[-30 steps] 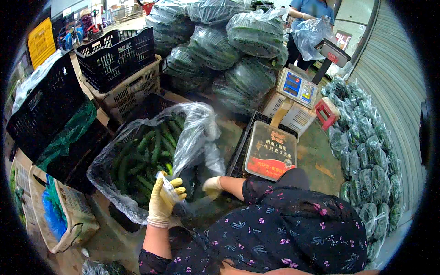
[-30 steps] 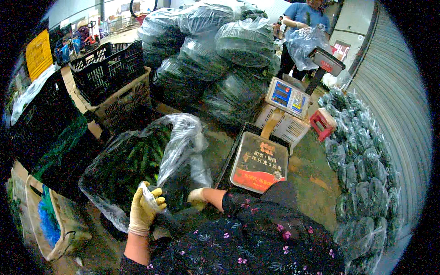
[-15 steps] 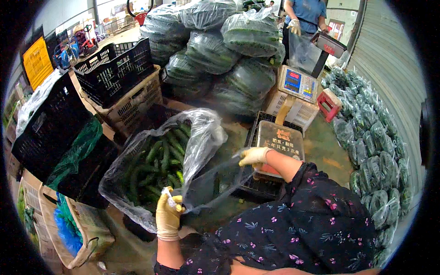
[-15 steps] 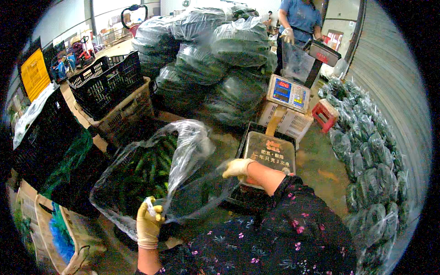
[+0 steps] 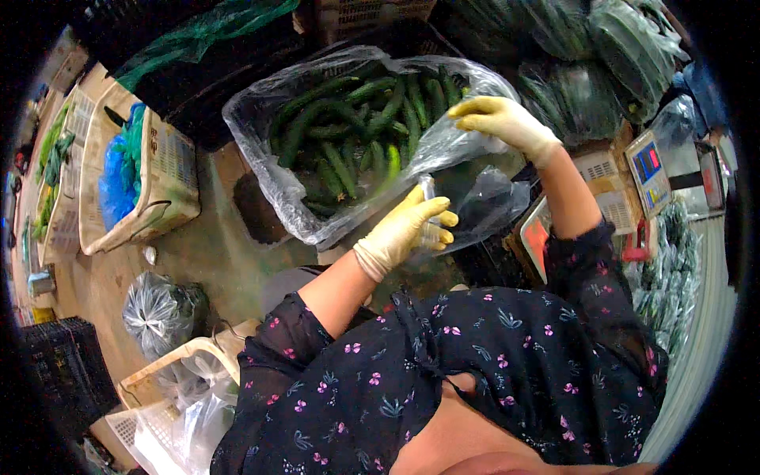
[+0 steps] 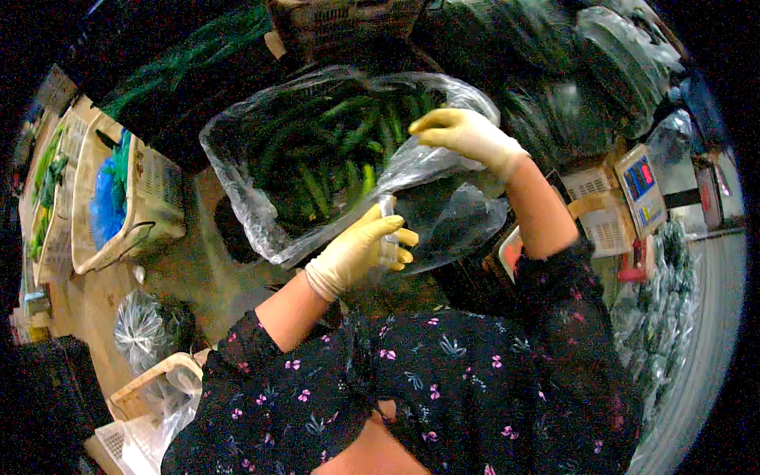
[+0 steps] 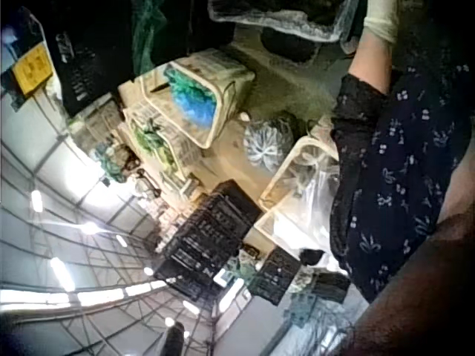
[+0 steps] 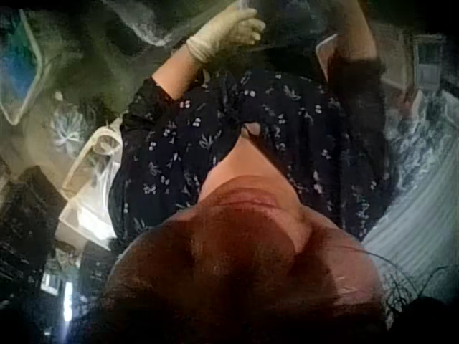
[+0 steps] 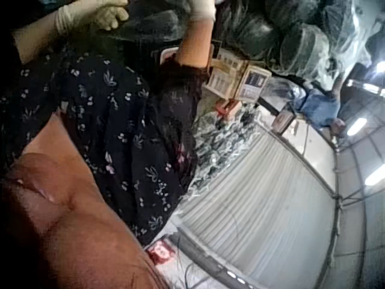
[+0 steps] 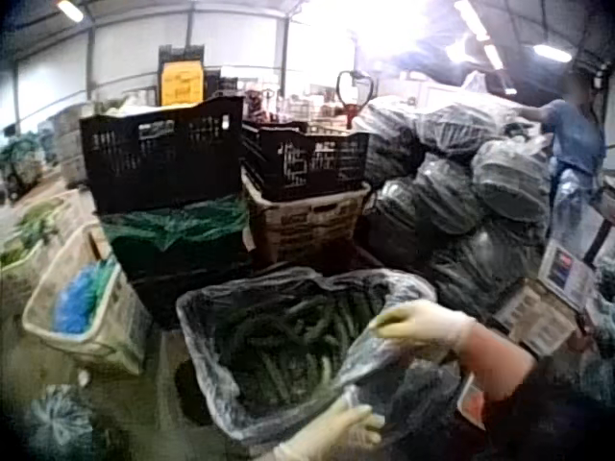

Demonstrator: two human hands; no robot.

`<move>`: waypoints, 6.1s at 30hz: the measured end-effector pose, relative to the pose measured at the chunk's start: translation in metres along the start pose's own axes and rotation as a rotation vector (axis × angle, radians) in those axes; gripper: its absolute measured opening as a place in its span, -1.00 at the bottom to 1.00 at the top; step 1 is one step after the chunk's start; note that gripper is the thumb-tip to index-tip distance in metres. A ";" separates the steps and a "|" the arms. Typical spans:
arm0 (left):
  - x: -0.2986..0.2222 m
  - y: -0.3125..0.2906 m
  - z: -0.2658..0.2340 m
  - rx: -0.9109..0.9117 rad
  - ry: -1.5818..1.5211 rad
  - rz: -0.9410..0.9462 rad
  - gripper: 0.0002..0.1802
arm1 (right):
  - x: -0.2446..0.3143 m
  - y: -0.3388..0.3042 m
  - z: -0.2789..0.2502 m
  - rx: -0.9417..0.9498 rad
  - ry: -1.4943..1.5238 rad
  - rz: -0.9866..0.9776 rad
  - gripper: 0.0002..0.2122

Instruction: The person picks up cucumbers from a large container, places them into a clear plastic bag on a scale to weigh them, and then ties and sets the bag aside.

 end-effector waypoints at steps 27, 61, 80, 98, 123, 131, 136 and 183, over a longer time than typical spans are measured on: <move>-0.002 -0.005 -0.017 -0.055 -0.031 0.048 -0.33 | -0.030 -0.034 -0.027 -0.198 0.966 -0.311 -0.45; 0.004 -0.011 0.011 -0.033 -0.146 0.062 -0.20 | 0.008 0.204 0.126 0.154 -0.755 -0.122 -0.34; 0.003 -0.022 0.006 -0.051 -0.175 0.063 -0.24 | -0.064 0.164 0.046 -0.094 -0.398 0.200 -0.53; -0.004 -0.020 -0.012 -0.076 -0.229 0.126 -0.52 | -0.071 -0.030 0.090 0.330 1.571 -0.253 -0.14; -0.004 -0.034 -0.023 -0.190 -0.141 0.138 -0.28 | -0.219 -0.027 0.103 0.225 -0.317 0.729 -0.61; 0.006 -0.037 -0.015 -0.198 -0.137 0.140 -0.28 | -0.154 -0.078 0.048 -0.203 -0.644 0.499 -0.53; 0.006 -0.035 -0.020 -0.168 -0.127 0.146 -0.28 | -0.121 -0.107 0.022 -0.220 -0.410 0.415 -0.48; 0.014 -0.047 0.001 -0.191 -0.108 0.104 -0.36 | -0.060 -0.052 0.137 0.529 -0.318 -0.189 -0.75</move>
Point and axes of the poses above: each hand's wrist, its own y-axis towards the middle knuckle, its own z-axis out of the palm, x = y × z, the point moved 3 cm from there along y, towards the middle knuckle, and after that the axes turned 2 degrees about y, right-handed, at the moved point
